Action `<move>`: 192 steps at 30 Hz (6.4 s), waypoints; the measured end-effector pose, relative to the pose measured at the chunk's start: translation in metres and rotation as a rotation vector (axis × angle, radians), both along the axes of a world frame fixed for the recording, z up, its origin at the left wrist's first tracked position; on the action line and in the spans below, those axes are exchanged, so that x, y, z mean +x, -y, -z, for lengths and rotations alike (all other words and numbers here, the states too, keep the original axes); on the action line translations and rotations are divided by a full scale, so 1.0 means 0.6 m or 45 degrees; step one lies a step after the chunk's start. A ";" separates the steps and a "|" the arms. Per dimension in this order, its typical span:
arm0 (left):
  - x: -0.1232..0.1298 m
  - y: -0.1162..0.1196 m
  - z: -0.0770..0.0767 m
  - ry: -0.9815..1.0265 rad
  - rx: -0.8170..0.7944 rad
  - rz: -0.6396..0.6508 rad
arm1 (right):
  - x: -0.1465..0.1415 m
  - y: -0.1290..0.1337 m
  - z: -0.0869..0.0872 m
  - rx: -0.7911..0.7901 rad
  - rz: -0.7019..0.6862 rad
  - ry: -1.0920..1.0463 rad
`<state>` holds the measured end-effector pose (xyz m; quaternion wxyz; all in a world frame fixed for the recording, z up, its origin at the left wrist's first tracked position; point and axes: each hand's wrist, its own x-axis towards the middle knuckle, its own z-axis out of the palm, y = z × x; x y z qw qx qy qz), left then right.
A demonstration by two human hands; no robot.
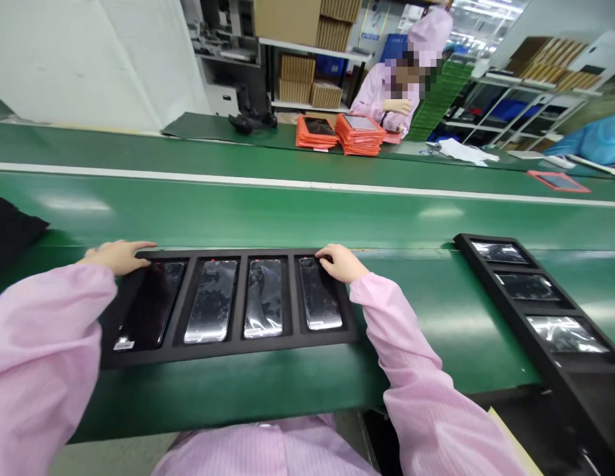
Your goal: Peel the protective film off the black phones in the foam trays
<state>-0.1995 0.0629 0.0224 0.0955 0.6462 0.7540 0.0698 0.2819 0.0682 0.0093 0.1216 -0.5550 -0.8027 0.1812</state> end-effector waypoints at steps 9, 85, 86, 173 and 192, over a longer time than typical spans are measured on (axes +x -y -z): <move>0.308 -0.012 0.029 -0.088 0.035 0.335 | -0.043 0.025 0.019 0.208 0.179 0.298; 0.327 -0.019 0.071 0.081 -0.149 0.573 | 0.025 0.021 0.051 0.179 -0.022 -0.633; 0.327 -0.019 0.070 0.073 -0.163 0.572 | 0.022 0.022 0.050 0.230 -0.043 -0.623; 0.294 0.175 0.073 -0.285 0.094 0.166 | 0.001 0.084 0.063 0.184 0.555 0.150; 0.205 0.182 0.066 0.949 0.059 -0.020 | -0.001 0.071 0.063 0.094 0.551 0.292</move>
